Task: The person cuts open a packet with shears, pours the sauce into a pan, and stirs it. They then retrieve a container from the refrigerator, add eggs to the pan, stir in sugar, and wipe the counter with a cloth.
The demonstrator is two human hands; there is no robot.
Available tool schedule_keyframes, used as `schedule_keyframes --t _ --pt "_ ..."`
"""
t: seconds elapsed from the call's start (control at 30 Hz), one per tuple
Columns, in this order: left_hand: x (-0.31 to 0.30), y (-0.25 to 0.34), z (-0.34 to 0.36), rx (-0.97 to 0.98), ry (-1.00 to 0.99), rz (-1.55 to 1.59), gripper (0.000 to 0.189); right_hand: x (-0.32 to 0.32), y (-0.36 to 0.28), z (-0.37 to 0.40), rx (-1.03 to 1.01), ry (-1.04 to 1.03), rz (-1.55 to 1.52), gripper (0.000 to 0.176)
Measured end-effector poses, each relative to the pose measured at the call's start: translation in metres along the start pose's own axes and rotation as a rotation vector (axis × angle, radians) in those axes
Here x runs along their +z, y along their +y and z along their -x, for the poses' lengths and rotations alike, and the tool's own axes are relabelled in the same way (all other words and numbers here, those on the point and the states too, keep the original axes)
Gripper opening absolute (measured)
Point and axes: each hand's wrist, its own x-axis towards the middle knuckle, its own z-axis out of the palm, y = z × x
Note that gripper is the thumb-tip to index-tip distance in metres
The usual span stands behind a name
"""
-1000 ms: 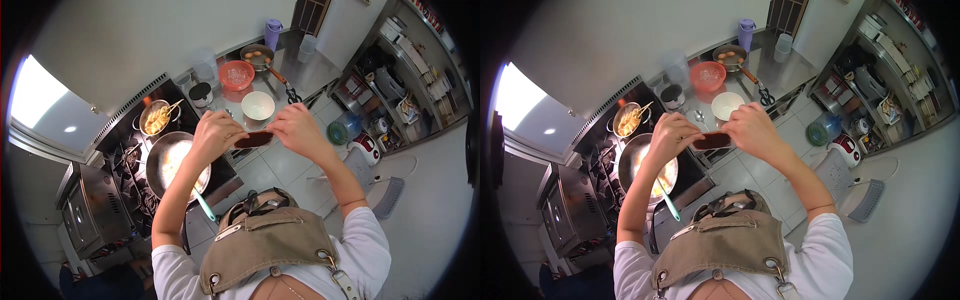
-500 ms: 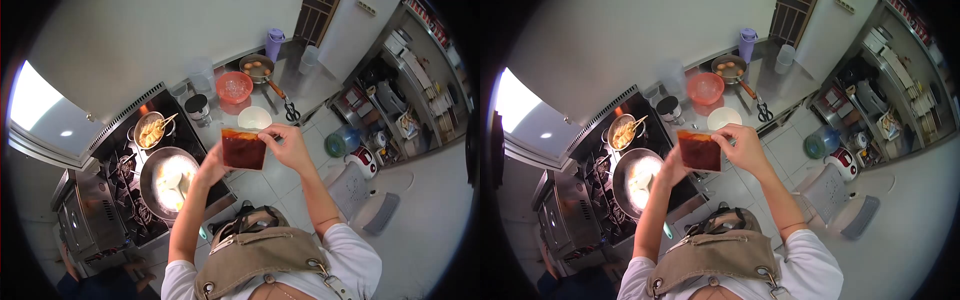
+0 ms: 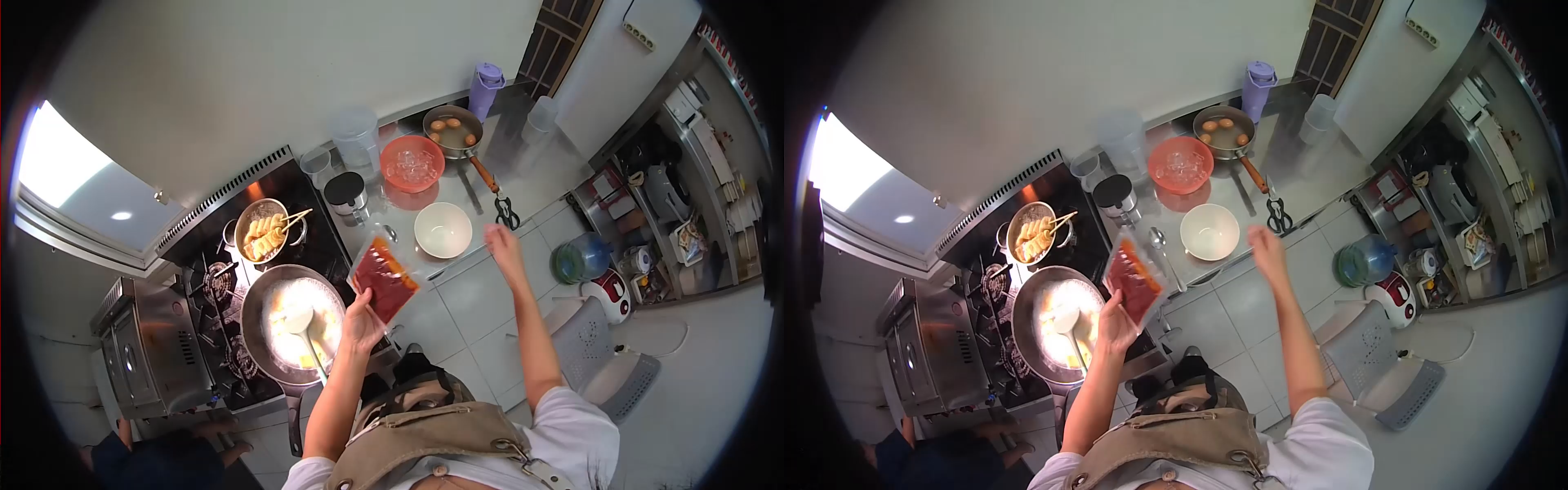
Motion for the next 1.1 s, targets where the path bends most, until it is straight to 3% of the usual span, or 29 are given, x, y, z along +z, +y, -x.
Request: schedule_keyframes --t 0.1,0.17,0.2,0.3,0.4,0.6,0.83,0.9,0.93,1.03,1.1 --pt "-0.007 0.012 0.015 0.115 -0.243 0.103 0.048 -0.024 0.106 -0.080 -0.173 0.310 0.739 0.033" --pt "-0.010 0.019 0.028 0.153 -0.286 0.089 0.049 -0.040 0.127 -0.105 -0.113 0.233 0.786 0.037" --pt "-0.013 0.023 0.035 0.156 -0.232 0.100 0.048 -0.044 0.152 -0.122 -0.091 0.270 0.827 0.033" --pt "-0.023 0.031 0.057 0.235 -0.106 0.097 0.047 -0.039 0.150 -0.138 0.122 0.241 0.853 0.031" --pt "-0.024 0.039 0.074 0.242 -0.032 0.119 0.045 -0.034 0.147 -0.142 0.073 0.324 1.097 0.026" --pt "-0.025 0.059 0.094 0.335 0.080 0.033 0.048 -0.043 0.154 -0.167 0.167 0.270 1.011 0.051" --pt "-0.033 0.080 0.137 0.476 0.073 0.013 0.044 -0.033 0.135 -0.150 0.065 0.285 1.146 0.042" --pt "-0.038 0.083 0.146 0.499 0.063 0.018 0.043 -0.031 0.140 -0.152 0.122 0.204 1.073 0.042" --pt "-0.038 0.082 0.149 0.544 0.184 0.039 0.048 -0.030 0.144 -0.155 0.130 0.213 1.094 0.043" --pt "-0.041 0.080 0.154 0.548 0.171 0.078 0.046 -0.032 0.142 -0.161 0.110 0.196 1.152 0.045" --pt "-0.040 0.077 0.153 0.564 0.155 0.051 0.047 -0.042 0.135 -0.161 0.195 0.136 1.000 0.041"
